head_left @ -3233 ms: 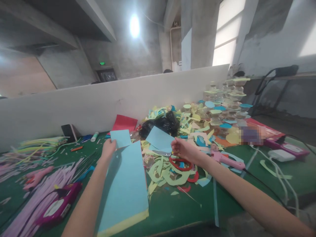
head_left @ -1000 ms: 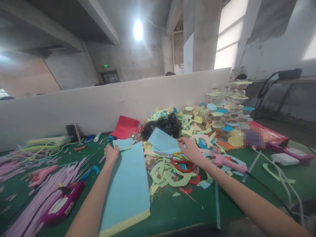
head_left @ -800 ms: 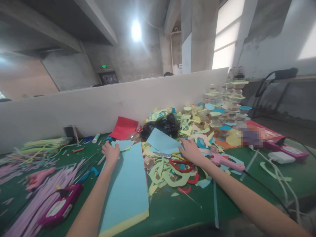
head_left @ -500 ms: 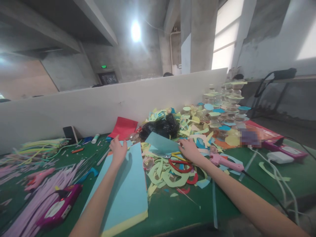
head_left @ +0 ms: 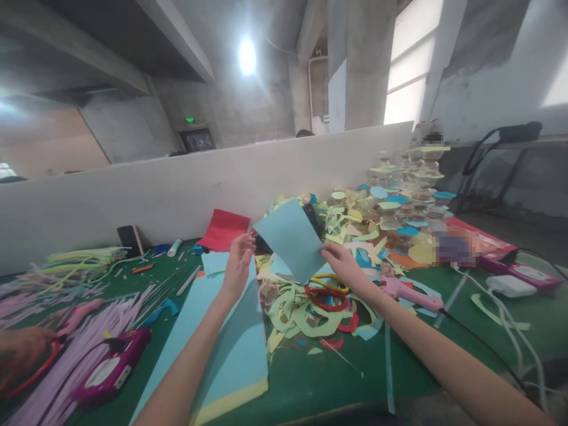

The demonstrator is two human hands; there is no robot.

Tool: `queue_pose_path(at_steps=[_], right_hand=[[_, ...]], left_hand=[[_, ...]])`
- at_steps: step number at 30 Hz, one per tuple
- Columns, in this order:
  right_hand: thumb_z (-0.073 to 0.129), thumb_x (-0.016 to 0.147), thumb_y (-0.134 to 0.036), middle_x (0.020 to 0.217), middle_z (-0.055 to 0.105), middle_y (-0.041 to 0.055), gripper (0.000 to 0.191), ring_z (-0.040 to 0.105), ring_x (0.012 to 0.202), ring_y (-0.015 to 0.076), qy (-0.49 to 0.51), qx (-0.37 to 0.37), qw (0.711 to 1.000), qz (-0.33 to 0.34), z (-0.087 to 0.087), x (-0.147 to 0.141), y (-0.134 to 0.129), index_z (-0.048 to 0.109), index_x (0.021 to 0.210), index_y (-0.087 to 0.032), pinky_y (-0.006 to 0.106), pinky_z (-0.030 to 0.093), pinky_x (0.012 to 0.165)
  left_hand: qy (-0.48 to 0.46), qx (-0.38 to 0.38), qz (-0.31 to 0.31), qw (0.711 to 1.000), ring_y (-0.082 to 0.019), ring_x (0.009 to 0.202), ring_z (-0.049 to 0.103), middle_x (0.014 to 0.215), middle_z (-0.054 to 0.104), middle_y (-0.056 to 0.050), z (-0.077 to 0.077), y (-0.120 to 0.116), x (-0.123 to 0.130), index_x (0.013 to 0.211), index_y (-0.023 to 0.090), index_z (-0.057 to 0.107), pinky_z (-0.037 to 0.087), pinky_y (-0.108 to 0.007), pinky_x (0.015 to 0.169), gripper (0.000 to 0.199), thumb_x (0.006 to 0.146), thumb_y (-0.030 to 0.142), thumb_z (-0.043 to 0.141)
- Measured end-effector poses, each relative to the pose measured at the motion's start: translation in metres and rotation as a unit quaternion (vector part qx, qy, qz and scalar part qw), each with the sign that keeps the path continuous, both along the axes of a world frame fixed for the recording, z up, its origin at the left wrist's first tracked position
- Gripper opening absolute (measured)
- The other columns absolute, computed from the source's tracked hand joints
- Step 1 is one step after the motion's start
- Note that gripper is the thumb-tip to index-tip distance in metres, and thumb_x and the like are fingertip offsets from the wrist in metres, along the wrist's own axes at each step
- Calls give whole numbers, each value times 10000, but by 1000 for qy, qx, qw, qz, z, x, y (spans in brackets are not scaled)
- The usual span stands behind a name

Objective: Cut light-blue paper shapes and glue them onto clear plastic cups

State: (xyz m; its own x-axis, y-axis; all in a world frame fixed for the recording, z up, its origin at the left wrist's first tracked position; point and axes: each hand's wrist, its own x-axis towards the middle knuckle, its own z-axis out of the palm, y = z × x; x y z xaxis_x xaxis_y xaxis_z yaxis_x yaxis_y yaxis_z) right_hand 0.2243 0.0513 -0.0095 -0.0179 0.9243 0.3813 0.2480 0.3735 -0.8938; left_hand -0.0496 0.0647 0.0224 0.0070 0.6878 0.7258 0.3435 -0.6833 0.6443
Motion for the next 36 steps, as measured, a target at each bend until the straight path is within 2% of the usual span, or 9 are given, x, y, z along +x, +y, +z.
queue_pose_path(at_steps=[3,5,11,14,18,22,28,32,36], right_hand=[[531,829,-503,780,579,0,301,548,738,170,59,-53,995,61,-1,-6,-3,571,836,-205,291,450,689],[548,818,-533,773,571,-2,335,547,723,163,69,-74,990,95,-3,-9,-5,571,840,-200,286,454,673],[475,890,-518,811,612,17,367,557,698,166,-32,-42,993,109,-7,-13,-11,577,1048,-202,289,448,612],[436,923,-418,1113,613,87,422,597,888,213,-111,30,992,58,-5,-14,-19,440,1308,-245,332,506,670],[426,860,-178,1442,382,129,552,488,1207,270,-241,164,953,78,-3,-16,-30,342,1399,-261,430,511,879],[486,834,-181,1514,231,128,539,305,1366,307,-280,231,930,59,-7,-17,-30,400,1361,-257,472,472,974],[530,906,-290,1338,440,109,188,382,1281,304,-281,251,926,22,-11,-17,-23,624,1067,-263,504,405,1022],[409,976,-343,1234,528,89,292,437,1215,276,-223,202,954,14,-9,-19,-21,616,799,-239,473,419,981],[437,943,-431,1275,513,90,321,463,1200,273,-128,83,988,36,-4,-21,-20,572,743,-218,368,491,796]], left_hand=[[-71,-40,-125,989,-168,796,622,1147,557,-96,0,-9,14,1267,236,420,502,-340,740,599,824,631,499],[-81,-72,-150,983,-176,803,634,1202,553,-115,0,-16,24,1288,237,405,513,-338,727,655,790,639,548],[-100,-169,-80,977,-254,1166,559,1235,613,-116,-3,-25,49,1237,188,508,445,-382,978,484,829,440,579],[-105,-188,-36,976,-249,1178,554,1240,624,-102,-10,-20,49,1249,192,527,421,-401,1009,433,850,361,532],[-96,-185,11,978,-250,1154,565,1230,632,-99,-14,-14,43,1257,192,540,421,-409,1005,427,853,325,510],[-98,-171,20,980,-244,1141,570,1237,628,-97,-12,-15,42,1277,199,529,426,-401,998,438,856,314,501],[-115,-168,18,979,-241,1110,586,1219,640,-90,-6,-23,46,1236,195,559,446,-392,973,415,845,326,513],[-145,-171,-9,975,-237,1087,601,1129,676,-82,-1,-32,51,1098,171,621,473,-368,946,344,826,367,544],[-189,-216,-50,956,-228,893,674,966,695,-56,1,-38,56,998,170,624,556,-356,768,315,792,405,585]])
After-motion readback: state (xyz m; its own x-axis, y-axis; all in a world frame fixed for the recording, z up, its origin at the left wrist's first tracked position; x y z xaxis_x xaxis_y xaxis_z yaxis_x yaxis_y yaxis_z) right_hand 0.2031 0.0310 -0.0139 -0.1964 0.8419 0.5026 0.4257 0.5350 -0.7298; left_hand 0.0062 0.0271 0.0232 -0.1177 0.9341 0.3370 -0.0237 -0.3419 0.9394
